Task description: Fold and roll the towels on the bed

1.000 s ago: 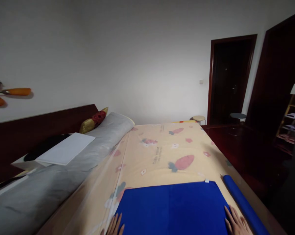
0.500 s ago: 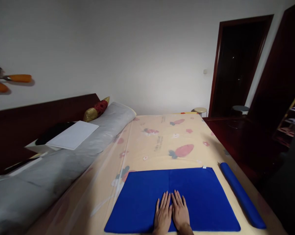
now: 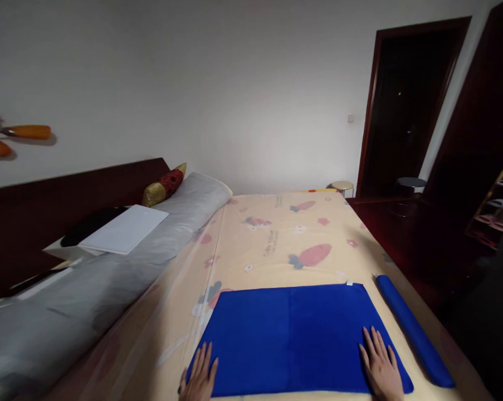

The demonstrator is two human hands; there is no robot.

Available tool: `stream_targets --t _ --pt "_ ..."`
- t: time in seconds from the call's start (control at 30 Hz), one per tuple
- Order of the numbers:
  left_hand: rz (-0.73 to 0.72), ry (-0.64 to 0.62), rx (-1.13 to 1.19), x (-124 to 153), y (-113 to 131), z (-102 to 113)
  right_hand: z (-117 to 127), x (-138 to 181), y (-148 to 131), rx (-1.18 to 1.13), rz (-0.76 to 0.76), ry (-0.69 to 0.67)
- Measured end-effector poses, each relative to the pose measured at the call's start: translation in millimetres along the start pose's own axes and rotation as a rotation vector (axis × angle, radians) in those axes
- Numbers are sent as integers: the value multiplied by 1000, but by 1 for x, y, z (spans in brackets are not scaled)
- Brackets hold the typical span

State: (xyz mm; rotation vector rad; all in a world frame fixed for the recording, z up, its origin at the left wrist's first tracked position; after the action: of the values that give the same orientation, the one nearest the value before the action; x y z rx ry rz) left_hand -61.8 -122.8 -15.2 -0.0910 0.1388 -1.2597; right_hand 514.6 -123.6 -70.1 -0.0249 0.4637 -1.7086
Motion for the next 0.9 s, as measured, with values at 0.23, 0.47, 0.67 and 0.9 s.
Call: stream_targets --t 0.23,0.47,0.67,0.9 --pt "-81 93 -2 6 28 24 6 -4 -32 -6 11 64" --pt "-496 94 269 40 192 41 -17 6 -209 -242 326 -271" --pt "-625 -14 319 55 219 8 -35 22 -242 -268 387 -404" --pt "-565 -33 353 58 213 24 -14 7 -148 -94 149 -230"
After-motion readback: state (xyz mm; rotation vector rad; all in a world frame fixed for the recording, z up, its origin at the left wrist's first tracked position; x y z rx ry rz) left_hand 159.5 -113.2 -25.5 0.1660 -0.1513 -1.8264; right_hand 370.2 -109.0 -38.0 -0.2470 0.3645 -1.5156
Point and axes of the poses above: each hand's wrist, its own x-axis away from the middle knuckle, its own z-axis out of the back of the hand, y = z × x, the point moved 5 cm from there along -x, towards the middle knuckle, and after that the axes turned 4 degrees about -x, right-handed, at the moved point
